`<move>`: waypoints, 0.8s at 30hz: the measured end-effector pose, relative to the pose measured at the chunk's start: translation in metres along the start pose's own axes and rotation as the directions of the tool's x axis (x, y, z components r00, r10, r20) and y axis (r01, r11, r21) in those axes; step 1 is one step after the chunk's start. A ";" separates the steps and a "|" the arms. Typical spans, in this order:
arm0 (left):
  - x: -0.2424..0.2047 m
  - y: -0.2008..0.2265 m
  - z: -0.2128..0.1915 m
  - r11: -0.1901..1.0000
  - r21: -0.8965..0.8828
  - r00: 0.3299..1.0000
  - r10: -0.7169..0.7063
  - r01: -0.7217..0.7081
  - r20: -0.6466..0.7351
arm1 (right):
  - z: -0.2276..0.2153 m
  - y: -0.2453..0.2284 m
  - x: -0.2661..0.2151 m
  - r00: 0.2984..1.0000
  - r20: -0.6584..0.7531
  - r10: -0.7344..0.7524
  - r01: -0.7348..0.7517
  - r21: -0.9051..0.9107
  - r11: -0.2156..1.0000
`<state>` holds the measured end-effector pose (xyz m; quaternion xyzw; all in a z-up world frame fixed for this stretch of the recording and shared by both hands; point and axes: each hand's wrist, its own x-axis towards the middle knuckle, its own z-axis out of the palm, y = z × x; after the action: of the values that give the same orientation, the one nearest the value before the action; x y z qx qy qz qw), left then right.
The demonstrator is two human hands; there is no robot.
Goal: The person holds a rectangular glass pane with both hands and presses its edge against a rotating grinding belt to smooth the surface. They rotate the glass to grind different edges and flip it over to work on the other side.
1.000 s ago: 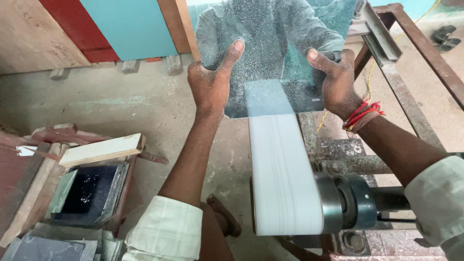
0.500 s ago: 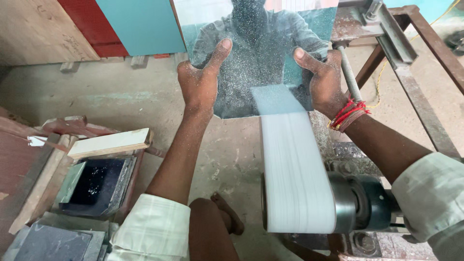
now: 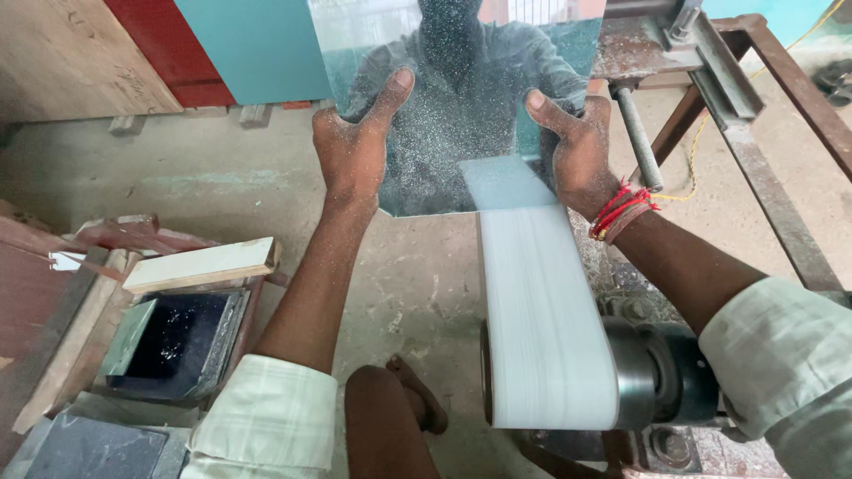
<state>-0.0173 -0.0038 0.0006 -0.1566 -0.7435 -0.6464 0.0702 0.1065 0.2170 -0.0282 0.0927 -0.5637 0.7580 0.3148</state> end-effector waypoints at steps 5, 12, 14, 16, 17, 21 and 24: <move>-0.006 0.008 0.004 0.983 -0.101 0.988 0.153 -0.153 -0.014 | -0.016 0.011 -0.001 0.997 -0.078 -0.019 0.011 -0.108 0.994; -0.015 0.019 0.017 0.964 -0.168 0.975 0.216 -0.206 0.044 | -0.050 0.032 -0.004 0.971 -0.235 -0.049 0.026 -0.098 0.995; -0.018 0.021 0.022 0.955 -0.168 0.967 0.253 -0.244 0.032 | -0.059 0.034 -0.008 0.960 -0.279 -0.029 -0.008 -0.131 0.991; -0.021 0.024 0.027 0.952 -0.169 0.964 0.263 -0.254 0.038 | -0.070 0.031 -0.013 0.965 -0.250 -0.085 0.009 -0.291 0.957; -0.024 0.024 0.030 0.956 -0.169 0.967 0.252 -0.240 0.049 | -0.076 0.028 -0.019 0.972 -0.191 -0.136 0.043 -0.428 0.903; -0.035 0.027 0.038 0.896 -0.315 0.941 0.338 -0.313 0.029 | -0.090 0.014 -0.033 0.910 0.179 -0.374 0.307 -0.897 0.319; -0.044 0.029 0.042 0.949 -0.220 0.969 0.242 -0.227 0.042 | -0.089 0.012 -0.032 0.967 -0.233 -0.103 -0.029 -0.502 0.864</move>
<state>0.0373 0.0345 0.0080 -0.2728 -0.6478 -0.7037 0.1038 0.1435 0.2846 -0.0849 -0.0786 -0.6946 0.5847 0.4117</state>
